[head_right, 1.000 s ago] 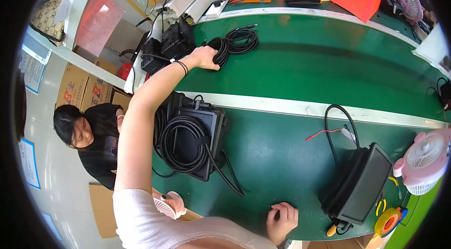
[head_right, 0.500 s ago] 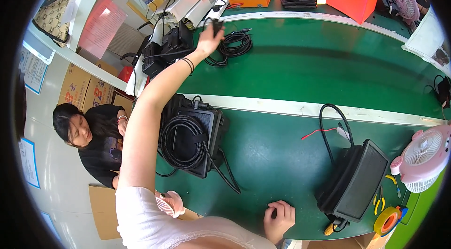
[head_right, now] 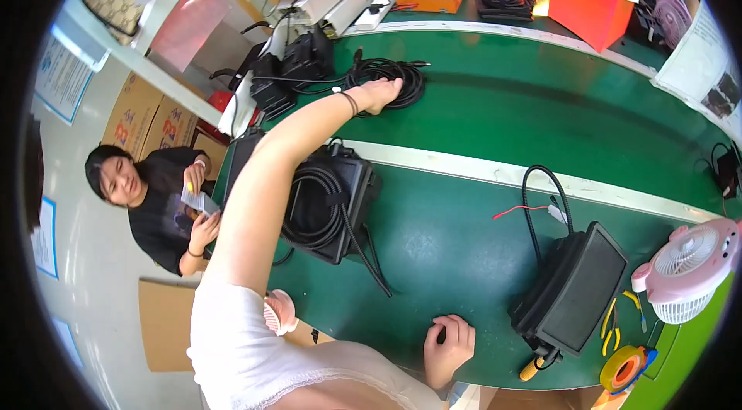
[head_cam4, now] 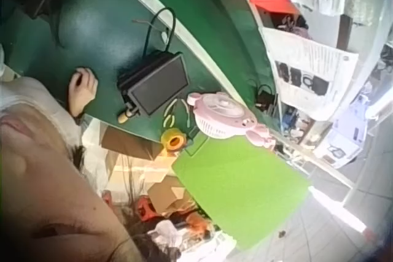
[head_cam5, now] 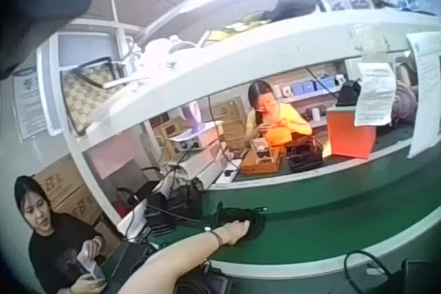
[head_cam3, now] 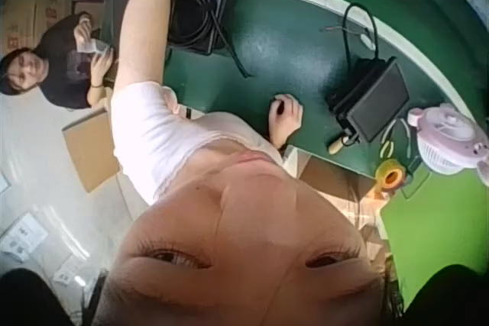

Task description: Assembling and inspecting electronic solar units by connecting internal cables and fastening housings using a screwdriver at a production line.

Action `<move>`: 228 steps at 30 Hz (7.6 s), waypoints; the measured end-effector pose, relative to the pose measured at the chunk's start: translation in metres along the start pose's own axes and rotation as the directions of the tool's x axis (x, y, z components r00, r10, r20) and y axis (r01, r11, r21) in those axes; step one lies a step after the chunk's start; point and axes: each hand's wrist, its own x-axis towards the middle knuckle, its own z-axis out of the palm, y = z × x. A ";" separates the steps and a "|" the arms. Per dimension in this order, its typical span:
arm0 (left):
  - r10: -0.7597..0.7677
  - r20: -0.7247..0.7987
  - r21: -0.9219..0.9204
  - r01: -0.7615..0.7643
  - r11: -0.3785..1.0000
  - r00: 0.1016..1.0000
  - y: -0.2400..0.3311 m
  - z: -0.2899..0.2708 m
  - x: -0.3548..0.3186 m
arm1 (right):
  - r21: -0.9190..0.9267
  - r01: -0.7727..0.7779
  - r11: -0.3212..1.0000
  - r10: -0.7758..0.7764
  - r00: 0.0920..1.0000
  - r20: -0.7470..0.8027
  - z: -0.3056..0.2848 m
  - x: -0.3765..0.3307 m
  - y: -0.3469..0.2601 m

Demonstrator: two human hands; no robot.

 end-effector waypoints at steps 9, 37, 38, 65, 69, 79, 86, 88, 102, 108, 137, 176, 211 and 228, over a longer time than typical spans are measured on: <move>-0.222 -0.478 -0.495 -0.052 0.868 0.850 0.087 -0.101 -0.038 | -0.013 0.054 0.998 -0.054 0.998 -0.027 0.003 -0.007 0.000; -0.291 -0.594 -0.476 -0.620 -0.624 0.750 0.319 -0.095 -0.324 | 0.727 0.043 0.685 0.058 0.992 -0.113 -0.031 0.000 0.019; -0.274 -0.582 -0.477 -0.595 -0.647 0.765 0.318 -0.089 -0.330 | 0.731 0.025 0.682 0.069 0.993 -0.098 -0.029 0.001 0.013; -0.078 -0.483 -0.871 -0.471 0.138 0.872 0.344 0.060 -0.273 | 0.308 -0.023 0.951 0.063 0.991 -0.120 -0.003 -0.041 0.033; -0.002 -0.582 -0.749 -0.535 0.391 0.813 0.362 0.080 -0.280 | 0.208 -0.075 0.975 0.097 0.990 -0.099 -0.003 -0.048 0.043; -0.066 -0.730 -0.604 -0.596 0.529 0.681 0.369 0.103 -0.275 | 0.209 -0.032 0.977 0.057 0.992 -0.116 -0.008 -0.038 0.035; -0.041 -0.756 -0.548 -0.598 0.585 0.653 0.363 0.097 -0.272 | 0.253 -0.043 0.967 0.070 0.993 -0.097 -0.006 -0.033 0.034; -0.046 -0.763 -0.551 -0.613 0.566 0.644 0.365 0.096 -0.277 | 0.206 -0.043 0.978 0.061 0.995 -0.080 -0.009 -0.040 0.034; 0.124 -0.662 -0.467 -0.536 0.703 0.739 0.342 0.067 -0.308 | 0.383 -0.090 0.920 0.135 0.987 -0.093 -0.005 -0.045 0.037; 0.220 -0.619 -0.434 -0.561 0.704 0.754 0.341 0.073 -0.307 | 0.423 -0.082 0.903 0.147 0.981 -0.123 -0.001 -0.045 0.041; 0.011 -0.835 -0.372 -0.579 0.726 0.550 0.357 0.098 -0.289 | 0.376 -0.082 0.923 0.128 0.987 -0.101 -0.005 -0.045 0.043; -0.722 -0.680 -0.718 0.084 0.691 0.123 0.233 0.088 -0.322 | 0.456 -0.016 0.890 0.067 0.993 -0.096 -0.006 -0.042 0.038; -0.842 -0.456 -0.890 0.140 0.434 -0.288 0.114 0.127 -0.312 | 0.571 -0.005 0.821 0.075 0.992 -0.100 -0.009 -0.041 0.042; 0.026 -0.820 -0.374 -0.569 0.732 0.572 0.292 0.073 -0.324 | 0.347 -0.017 0.938 0.089 0.977 -0.194 0.007 0.000 0.024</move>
